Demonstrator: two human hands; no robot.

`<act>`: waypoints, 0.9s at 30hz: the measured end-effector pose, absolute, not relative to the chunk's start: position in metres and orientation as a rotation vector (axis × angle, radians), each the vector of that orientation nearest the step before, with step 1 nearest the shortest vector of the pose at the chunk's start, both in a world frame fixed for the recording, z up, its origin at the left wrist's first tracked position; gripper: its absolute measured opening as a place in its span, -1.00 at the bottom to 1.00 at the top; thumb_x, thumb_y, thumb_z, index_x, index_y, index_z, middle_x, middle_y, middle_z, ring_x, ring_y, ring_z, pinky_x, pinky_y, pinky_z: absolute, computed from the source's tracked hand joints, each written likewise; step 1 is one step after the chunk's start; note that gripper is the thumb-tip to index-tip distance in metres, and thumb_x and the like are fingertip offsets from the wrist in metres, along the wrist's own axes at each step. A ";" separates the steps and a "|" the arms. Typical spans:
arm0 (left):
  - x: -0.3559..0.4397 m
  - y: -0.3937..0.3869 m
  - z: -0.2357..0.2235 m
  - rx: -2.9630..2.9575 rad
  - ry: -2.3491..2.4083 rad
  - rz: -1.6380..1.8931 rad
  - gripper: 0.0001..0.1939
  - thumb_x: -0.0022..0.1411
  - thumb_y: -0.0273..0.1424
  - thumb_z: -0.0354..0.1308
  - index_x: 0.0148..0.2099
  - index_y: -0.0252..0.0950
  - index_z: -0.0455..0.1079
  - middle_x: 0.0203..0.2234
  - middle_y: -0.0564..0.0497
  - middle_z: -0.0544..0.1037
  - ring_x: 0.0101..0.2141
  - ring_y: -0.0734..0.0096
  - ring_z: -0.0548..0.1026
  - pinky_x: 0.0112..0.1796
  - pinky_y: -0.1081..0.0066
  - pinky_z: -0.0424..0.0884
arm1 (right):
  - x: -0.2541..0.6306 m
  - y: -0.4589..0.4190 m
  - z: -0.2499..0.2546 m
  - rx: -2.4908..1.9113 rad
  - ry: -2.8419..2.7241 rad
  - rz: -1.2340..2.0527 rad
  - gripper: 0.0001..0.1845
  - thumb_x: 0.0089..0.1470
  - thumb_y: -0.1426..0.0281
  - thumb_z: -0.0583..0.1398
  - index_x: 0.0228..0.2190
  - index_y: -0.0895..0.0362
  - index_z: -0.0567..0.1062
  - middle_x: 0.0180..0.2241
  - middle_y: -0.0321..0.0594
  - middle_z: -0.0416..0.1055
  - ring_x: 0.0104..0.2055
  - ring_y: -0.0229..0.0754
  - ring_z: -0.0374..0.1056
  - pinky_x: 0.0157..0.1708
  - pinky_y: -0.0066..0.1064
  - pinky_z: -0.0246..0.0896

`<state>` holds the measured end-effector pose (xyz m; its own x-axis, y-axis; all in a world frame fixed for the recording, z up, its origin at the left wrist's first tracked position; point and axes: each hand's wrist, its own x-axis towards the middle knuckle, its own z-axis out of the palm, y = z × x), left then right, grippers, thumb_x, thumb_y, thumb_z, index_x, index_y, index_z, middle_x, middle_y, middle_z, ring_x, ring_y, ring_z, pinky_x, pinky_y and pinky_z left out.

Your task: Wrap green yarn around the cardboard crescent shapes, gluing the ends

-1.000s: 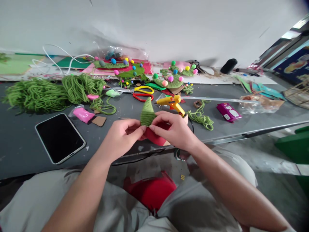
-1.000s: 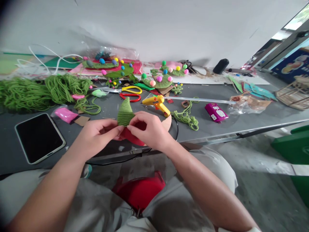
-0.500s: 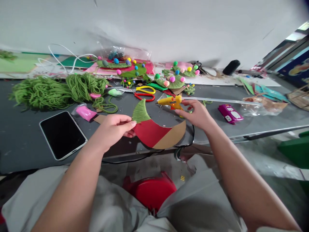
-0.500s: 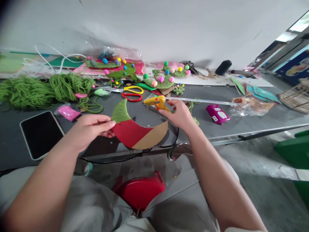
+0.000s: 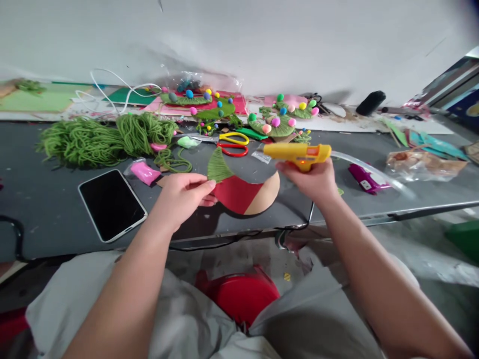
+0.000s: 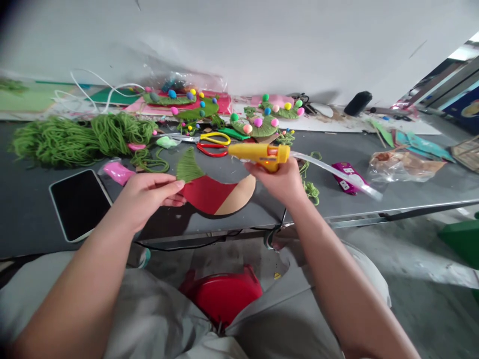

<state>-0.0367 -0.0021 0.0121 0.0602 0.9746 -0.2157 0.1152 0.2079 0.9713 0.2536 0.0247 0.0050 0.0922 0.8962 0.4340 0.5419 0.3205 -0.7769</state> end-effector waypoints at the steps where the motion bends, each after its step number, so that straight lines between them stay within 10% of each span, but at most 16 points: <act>1: -0.034 -0.002 0.012 1.146 1.321 0.953 -0.87 0.08 -0.34 0.36 -0.36 -0.31 0.56 -0.48 -0.03 0.61 -0.45 0.31 0.62 -0.33 0.37 0.61 | 0.249 0.020 0.004 -1.336 -1.637 0.450 -0.72 -0.05 0.24 0.37 -0.29 0.11 0.56 -0.33 -0.16 0.58 -0.31 -0.03 0.51 -0.31 -0.21 0.45; 27: -0.010 -0.018 0.014 1.256 1.252 1.113 -0.87 0.17 -0.29 0.32 -0.29 -0.23 0.58 -0.40 0.01 0.68 -0.33 0.16 0.68 -0.18 0.21 0.65 | 0.225 -0.001 0.001 -1.470 -1.766 0.316 -0.78 -0.10 0.37 0.27 -0.31 0.08 0.48 -0.42 -0.22 0.53 -0.42 -0.06 0.46 -0.39 -0.24 0.39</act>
<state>-0.0096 -0.0180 0.0138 0.0402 0.9984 -0.0394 0.0774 0.0362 0.9963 0.2251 -0.0012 0.0006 -0.0058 0.9111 0.4122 0.7113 0.2935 -0.6387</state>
